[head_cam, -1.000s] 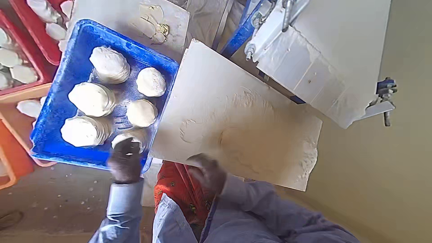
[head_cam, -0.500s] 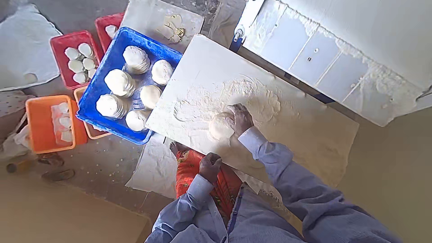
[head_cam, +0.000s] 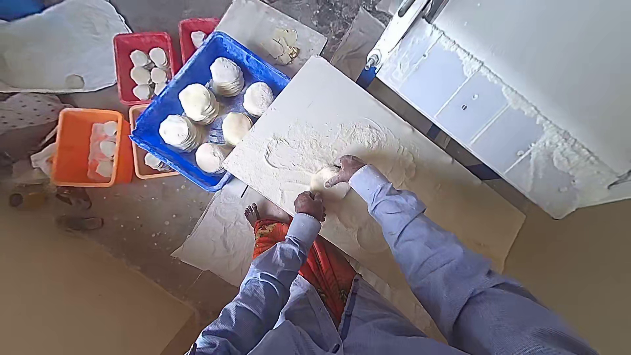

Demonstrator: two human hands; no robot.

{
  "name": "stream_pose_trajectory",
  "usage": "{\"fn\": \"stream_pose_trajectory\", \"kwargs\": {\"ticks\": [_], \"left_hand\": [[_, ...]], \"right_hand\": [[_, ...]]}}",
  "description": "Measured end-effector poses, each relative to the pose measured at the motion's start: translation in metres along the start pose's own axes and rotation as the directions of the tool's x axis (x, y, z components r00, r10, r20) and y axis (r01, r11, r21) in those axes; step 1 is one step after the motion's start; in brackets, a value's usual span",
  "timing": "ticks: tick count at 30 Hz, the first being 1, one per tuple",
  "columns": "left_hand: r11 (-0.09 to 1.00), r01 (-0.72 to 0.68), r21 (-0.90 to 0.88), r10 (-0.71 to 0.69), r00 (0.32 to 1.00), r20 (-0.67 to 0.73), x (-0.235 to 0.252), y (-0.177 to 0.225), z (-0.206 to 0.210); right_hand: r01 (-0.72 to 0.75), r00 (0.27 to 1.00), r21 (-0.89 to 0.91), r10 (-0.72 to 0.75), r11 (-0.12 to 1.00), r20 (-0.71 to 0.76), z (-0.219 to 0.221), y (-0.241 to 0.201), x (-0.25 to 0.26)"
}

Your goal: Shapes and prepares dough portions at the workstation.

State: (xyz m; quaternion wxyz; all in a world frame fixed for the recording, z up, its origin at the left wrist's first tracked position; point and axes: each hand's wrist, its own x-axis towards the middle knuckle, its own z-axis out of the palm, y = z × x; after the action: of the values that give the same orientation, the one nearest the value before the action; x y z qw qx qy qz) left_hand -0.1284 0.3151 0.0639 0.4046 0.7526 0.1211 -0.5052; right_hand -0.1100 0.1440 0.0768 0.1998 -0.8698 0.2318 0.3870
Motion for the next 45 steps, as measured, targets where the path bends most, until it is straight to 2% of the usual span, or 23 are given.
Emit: {"fn": "stream_pose_trajectory", "kwargs": {"ticks": [4, 9, 12, 14, 15, 18, 21, 23, 28, 33, 37, 39, 43, 45], "left_hand": [[0.999, -0.039, -0.019, 0.039, 0.999, -0.006, -0.001, -0.011, -0.01], [0.985, -0.159, -0.068, 0.149, 0.979, -0.136, -0.009, -0.031, -0.05], [0.923, -0.323, -0.21, 0.275, 0.934, -0.23, -0.003, -0.034, -0.063], [0.83, -0.414, -0.374, 0.361, 0.91, -0.206, 0.001, -0.025, -0.062], [0.78, -0.412, -0.47, 0.389, 0.909, -0.151, 0.001, -0.016, -0.059], [0.64, -0.218, -0.736, 0.44, 0.89, 0.119, -0.001, 0.009, -0.04], [0.425, 0.083, -0.901, 0.474, 0.828, 0.3, -0.026, 0.027, -0.016], [0.354, 0.183, -0.917, 0.489, 0.8, 0.348, -0.043, 0.032, -0.004], [0.456, 0.191, -0.869, 0.432, 0.807, 0.404, -0.078, 0.029, 0.0], [0.573, 0.077, -0.816, 0.472, 0.783, 0.406, -0.102, 0.018, -0.003], [0.64, 0.005, -0.769, 0.457, 0.801, 0.386, -0.118, 0.016, -0.003], [0.638, 0.005, -0.77, 0.465, 0.795, 0.39, -0.126, 0.016, -0.003], [0.601, 0.033, -0.799, 0.493, 0.772, 0.403, -0.146, 0.016, -0.008], [0.574, 0.044, -0.817, 0.512, 0.76, 0.401, -0.155, 0.017, -0.01]], "right_hand": [[0.097, 0.989, -0.048, -0.102, 0.994, -0.107, 0.012, 0.003, -0.007], [0.184, 0.946, -0.071, -0.196, 0.98, -0.256, 0.013, -0.004, -0.052], [0.19, 0.923, -0.105, -0.214, 0.976, -0.32, 0.003, -0.01, -0.08], [0.229, 0.879, -0.069, -0.237, 0.971, -0.413, -0.006, -0.011, -0.101], [0.265, 0.85, -0.027, -0.246, 0.964, -0.465, -0.011, -0.011, -0.111], [0.45, 0.757, 0.21, -0.246, 0.868, -0.606, -0.021, -0.003, -0.134], [0.541, 0.791, 0.541, -0.17, 0.644, -0.588, -0.023, 0.011, -0.141], [0.514, 0.821, 0.642, -0.111, 0.569, -0.559, -0.021, 0.023, -0.141], [0.477, 0.825, 0.667, -0.029, 0.573, -0.565, -0.005, 0.044, -0.154], [0.479, 0.818, 0.671, -0.008, 0.566, -0.576, 0.008, 0.051, -0.187], [0.503, 0.795, 0.645, -0.016, 0.575, -0.606, 0.012, 0.052, -0.208], [0.537, 0.735, 0.552, -0.034, 0.638, -0.677, 0.013, 0.052, -0.217], [0.536, 0.432, 0.143, -0.124, 0.832, -0.893, 0.011, 0.04, -0.241], [0.48, 0.383, 0.045, -0.163, 0.876, -0.91, 0.012, 0.03, -0.253]]}}
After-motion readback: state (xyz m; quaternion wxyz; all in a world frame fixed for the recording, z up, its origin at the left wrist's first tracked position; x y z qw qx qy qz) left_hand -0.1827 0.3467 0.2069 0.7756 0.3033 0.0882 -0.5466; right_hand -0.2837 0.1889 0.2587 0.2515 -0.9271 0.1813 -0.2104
